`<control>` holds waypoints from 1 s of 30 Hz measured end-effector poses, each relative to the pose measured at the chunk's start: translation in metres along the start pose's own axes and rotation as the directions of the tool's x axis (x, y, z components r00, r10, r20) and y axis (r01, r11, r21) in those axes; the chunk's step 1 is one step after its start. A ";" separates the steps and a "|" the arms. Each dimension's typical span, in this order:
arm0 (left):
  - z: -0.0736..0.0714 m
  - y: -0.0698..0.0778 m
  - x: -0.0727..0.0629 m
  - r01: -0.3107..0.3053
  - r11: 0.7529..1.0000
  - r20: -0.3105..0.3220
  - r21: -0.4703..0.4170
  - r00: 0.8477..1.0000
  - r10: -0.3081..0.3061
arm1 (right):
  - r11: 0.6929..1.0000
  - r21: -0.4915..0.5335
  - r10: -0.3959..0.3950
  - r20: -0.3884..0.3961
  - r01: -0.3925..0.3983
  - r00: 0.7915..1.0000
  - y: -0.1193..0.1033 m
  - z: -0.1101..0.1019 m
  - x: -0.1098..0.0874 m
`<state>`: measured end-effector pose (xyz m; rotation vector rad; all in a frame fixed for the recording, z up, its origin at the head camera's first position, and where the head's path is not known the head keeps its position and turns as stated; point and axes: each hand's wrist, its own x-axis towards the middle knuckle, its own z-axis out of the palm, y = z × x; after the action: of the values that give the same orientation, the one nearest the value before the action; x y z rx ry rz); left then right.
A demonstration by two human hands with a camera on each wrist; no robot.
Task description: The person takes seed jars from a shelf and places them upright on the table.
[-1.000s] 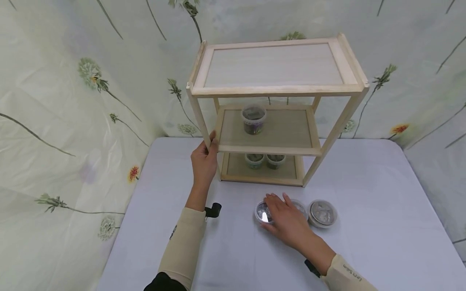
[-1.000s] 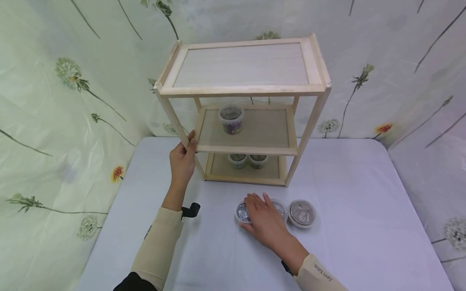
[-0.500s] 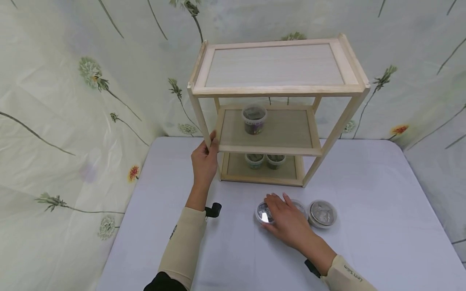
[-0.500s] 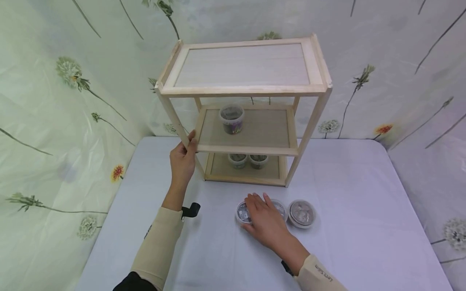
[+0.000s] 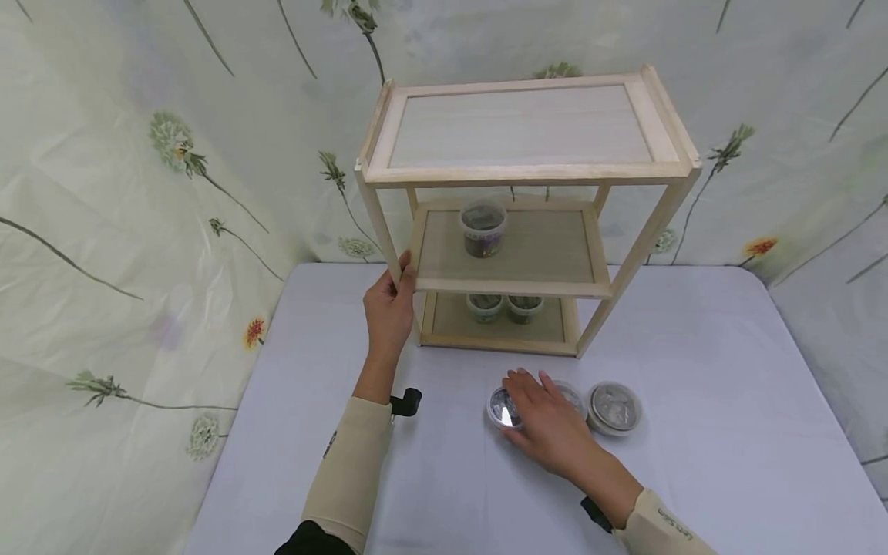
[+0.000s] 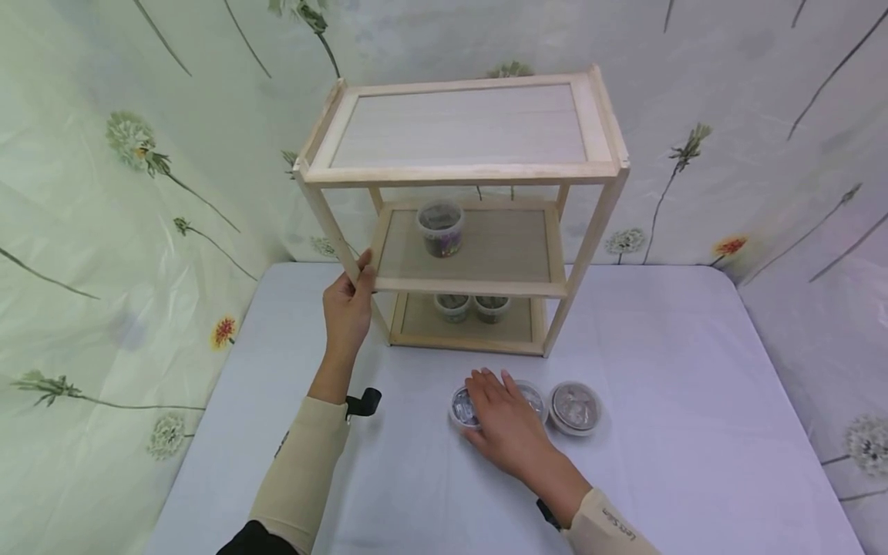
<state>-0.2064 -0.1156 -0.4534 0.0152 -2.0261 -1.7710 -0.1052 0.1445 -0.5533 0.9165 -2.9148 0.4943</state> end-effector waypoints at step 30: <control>0.002 -0.025 0.008 0.000 1.000 -0.005 0.021 1.000 0.000 | 0.994 0.054 -0.089 -0.067 0.092 0.994 -0.005 -0.062 0.015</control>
<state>-0.2208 -0.1201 -0.4745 0.0265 -2.0409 -1.7482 -0.1180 0.1518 -0.4907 1.0147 -2.8004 0.5919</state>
